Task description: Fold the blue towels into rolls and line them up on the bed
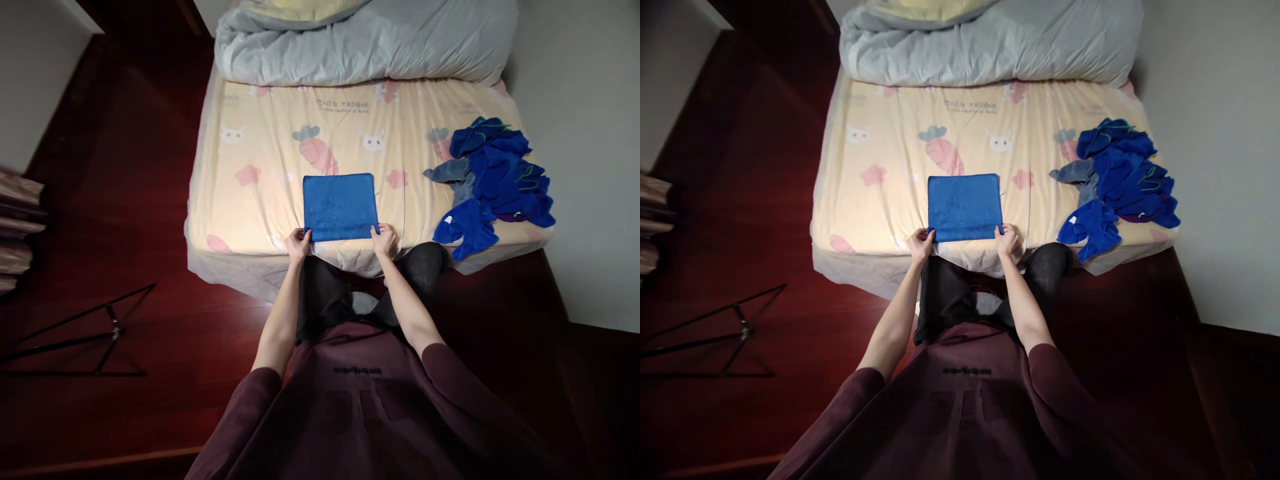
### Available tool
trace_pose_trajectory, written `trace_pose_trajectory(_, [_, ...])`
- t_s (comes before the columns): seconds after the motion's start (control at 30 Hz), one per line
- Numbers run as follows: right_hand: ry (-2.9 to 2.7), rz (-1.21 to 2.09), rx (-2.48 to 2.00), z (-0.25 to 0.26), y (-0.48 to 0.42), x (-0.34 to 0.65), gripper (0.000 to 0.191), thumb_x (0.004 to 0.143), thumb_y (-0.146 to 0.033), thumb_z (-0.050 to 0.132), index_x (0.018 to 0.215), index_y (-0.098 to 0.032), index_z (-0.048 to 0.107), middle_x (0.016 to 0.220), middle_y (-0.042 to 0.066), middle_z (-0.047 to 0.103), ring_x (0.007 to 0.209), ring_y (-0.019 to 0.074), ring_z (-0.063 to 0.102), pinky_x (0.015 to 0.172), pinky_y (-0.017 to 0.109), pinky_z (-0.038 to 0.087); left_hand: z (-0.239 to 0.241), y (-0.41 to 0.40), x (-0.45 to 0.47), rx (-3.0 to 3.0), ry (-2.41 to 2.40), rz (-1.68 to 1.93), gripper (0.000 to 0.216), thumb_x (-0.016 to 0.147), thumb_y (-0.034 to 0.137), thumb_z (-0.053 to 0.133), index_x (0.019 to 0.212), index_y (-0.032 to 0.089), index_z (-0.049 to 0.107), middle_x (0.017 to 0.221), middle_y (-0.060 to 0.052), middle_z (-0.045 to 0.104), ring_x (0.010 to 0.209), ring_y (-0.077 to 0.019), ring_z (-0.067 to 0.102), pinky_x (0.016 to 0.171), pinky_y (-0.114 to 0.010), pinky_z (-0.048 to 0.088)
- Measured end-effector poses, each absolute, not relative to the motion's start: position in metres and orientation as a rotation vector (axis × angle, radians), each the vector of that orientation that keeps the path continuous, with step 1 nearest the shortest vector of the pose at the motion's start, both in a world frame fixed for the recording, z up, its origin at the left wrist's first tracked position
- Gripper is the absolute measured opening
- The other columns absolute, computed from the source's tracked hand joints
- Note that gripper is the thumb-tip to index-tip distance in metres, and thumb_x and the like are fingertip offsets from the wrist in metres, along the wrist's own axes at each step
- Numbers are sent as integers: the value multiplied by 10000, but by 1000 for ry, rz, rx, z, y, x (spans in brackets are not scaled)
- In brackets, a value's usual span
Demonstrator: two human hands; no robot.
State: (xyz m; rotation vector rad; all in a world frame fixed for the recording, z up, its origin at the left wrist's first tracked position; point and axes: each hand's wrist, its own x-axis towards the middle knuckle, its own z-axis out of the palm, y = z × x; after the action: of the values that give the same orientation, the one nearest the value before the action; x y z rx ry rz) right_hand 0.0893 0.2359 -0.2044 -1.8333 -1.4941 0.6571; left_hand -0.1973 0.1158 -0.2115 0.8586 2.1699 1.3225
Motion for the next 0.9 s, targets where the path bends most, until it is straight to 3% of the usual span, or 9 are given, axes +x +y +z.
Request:
trace_pose_trajectory(0.13, [-1604, 681, -1697, -209, 239, 101, 145, 923, -293, 706, 1033, -210, 661, 925, 55, 740, 785, 197, 679, 829, 313, 571, -215, 116, -203, 822, 2127, 1375, 196, 841, 300, 835, 956, 188, 721, 850, -41, 731, 748, -182, 693, 804, -314, 590])
trace_pose_trajectory(0.23, [-1736, 634, -1551, -210, 243, 113, 153, 930, -252, 679, 1073, -198, 680, 1063, 93, 710, 779, 177, 647, 843, 319, 593, -218, 112, -210, 944, 2164, 1413, 219, 817, 240, 849, 991, 180, 730, 954, -75, 726, 827, -206, 695, 872, -353, 594])
trace_pose_trajectory(0.43, [-2110, 522, -1305, -207, 241, 128, 291, 1020, -153, 545, 1141, -226, 800, 1312, 146, 677, 1209, 287, 650, 1115, 451, 564, -216, 100, -219, 1366, 2071, 1435, 158, 888, 231, 787, 1043, 199, 787, 1213, -141, 716, 1174, -300, 686, 1103, -460, 553])
trace_pose_trajectory(0.57, [-2254, 494, -1260, -208, 239, 129, 429, 1007, -73, 502, 1222, -254, 825, 1325, 113, 733, 1274, 309, 620, 1200, 519, 500, -216, 101, -218, 1566, 1993, 1324, 189, 992, 249, 637, 981, 229, 825, 1297, -118, 761, 1208, -309, 651, 1087, -517, 566])
trace_pose_trajectory(0.77, [-2214, 532, -1210, -209, 242, 137, 407, 1059, -178, 497, 1313, -256, 806, 1380, 111, 741, 1279, 301, 629, 1205, 510, 497, -218, 100, -223, 1624, 1901, 1248, 279, 1049, 301, 561, 1083, 217, 825, 1305, -104, 797, 1168, -304, 681, 1118, -552, 540])
trace_pose_trajectory(0.9, [-2244, 549, -1160, -206, 244, 145, 383, 1054, -347, 592, 1368, -229, 778, 1407, 113, 731, 1288, 316, 627, 1183, 525, 517, -217, 98, -226, 1598, 1878, 1205, 313, 987, 422, 724, 1209, 216, 802, 1374, -115, 769, 1243, -324, 662, 1147, -557, 530])
